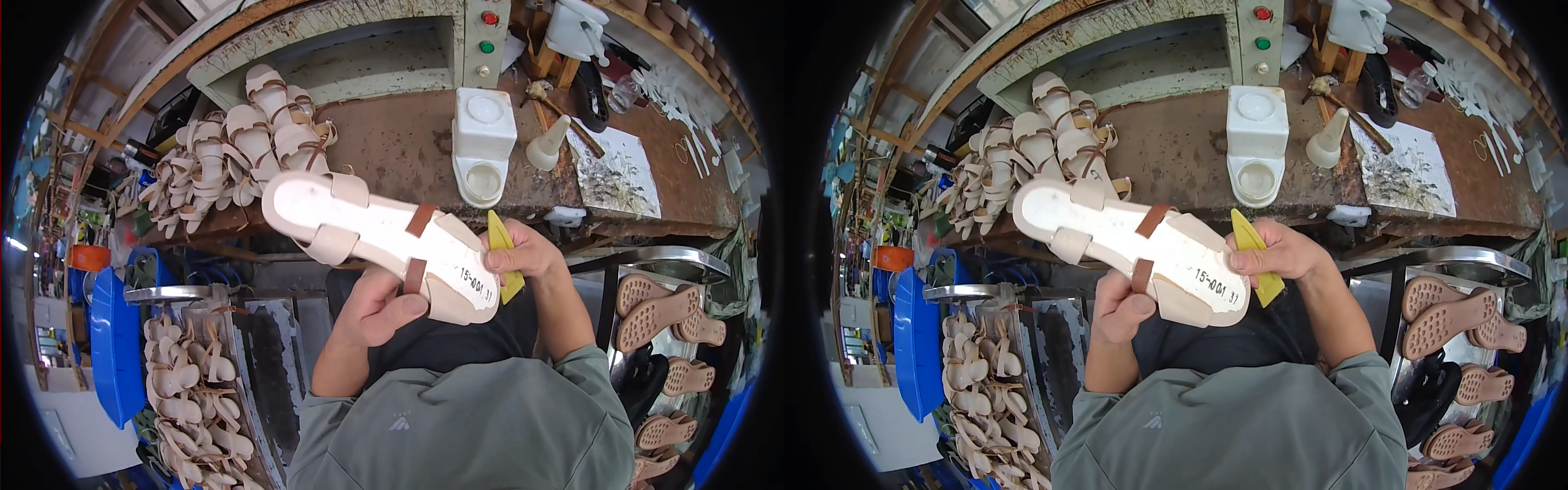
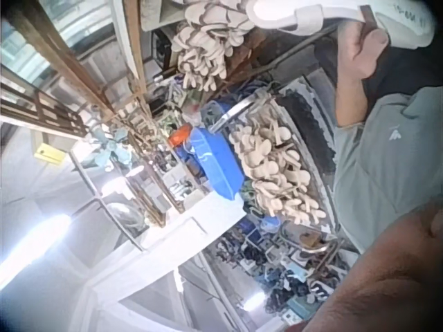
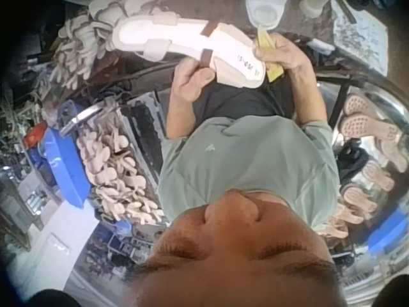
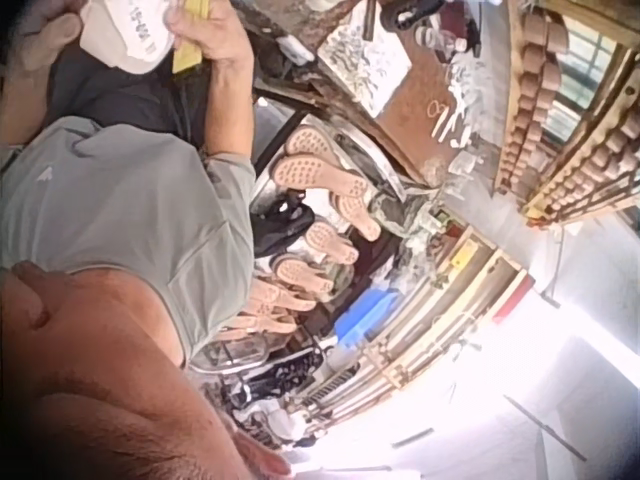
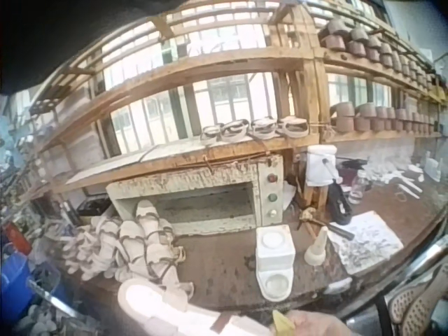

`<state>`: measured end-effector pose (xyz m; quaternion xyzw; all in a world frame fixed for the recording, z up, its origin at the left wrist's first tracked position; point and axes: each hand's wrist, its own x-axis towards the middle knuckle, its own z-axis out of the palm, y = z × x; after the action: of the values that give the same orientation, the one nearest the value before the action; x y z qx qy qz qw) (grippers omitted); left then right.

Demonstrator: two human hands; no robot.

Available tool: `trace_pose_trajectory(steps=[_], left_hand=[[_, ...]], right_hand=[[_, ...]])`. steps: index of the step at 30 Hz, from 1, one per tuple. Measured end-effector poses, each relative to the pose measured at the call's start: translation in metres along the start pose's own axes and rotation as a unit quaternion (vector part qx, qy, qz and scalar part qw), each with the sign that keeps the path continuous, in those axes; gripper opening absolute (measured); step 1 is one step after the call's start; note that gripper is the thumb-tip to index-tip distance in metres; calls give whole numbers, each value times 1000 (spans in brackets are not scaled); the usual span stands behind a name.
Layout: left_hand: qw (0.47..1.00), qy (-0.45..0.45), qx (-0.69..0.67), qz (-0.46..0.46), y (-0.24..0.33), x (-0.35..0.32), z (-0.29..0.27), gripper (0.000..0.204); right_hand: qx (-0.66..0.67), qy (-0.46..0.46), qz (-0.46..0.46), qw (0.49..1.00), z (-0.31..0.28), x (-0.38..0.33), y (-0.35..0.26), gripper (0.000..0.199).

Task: The person repeatedly applies glue to the strap attachment points of multiple beige sandals using a small brush. They dip the brush into a white container, apply glue to the sole and strap areas, and then place each finished sandal on a nearby shelf.

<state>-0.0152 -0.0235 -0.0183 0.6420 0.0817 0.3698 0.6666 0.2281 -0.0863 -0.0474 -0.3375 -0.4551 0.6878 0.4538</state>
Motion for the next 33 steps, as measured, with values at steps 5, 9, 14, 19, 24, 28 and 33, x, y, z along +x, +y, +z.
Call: trace_pose_trajectory(steps=[5, 9, 14, 19, 24, 28, 33], left_hand=[[962, -21, 226, 150, 7, 2, 2, 10], [915, -11, 350, 203, 5, -9, 7, 10], [887, 27, 392, 241, 2, -7, 21, 16], [874, 47, 422, 239, 3, -5, 25, 16], [866, 35, 424, 261, -8, -13, 15, 14], [857, 100, 447, 238, -4, -9, 25, 15], [875, 127, 411, 224, 2, -1, 31, 20]], right_hand=[[-92, 78, -17, 993, 8, -8, -23, 28], [10, 227, -191, 955, 4, -27, -40, 33], [-70, 213, -271, 936, 69, -14, -65, 20], [-320, 175, -376, 852, 78, -16, -64, 14], [-337, 30, -523, 782, 72, -15, -46, 15], [-344, 158, -515, 769, 71, -17, -41, 19], [-361, 42, -588, 723, 63, -19, -44, 17]])
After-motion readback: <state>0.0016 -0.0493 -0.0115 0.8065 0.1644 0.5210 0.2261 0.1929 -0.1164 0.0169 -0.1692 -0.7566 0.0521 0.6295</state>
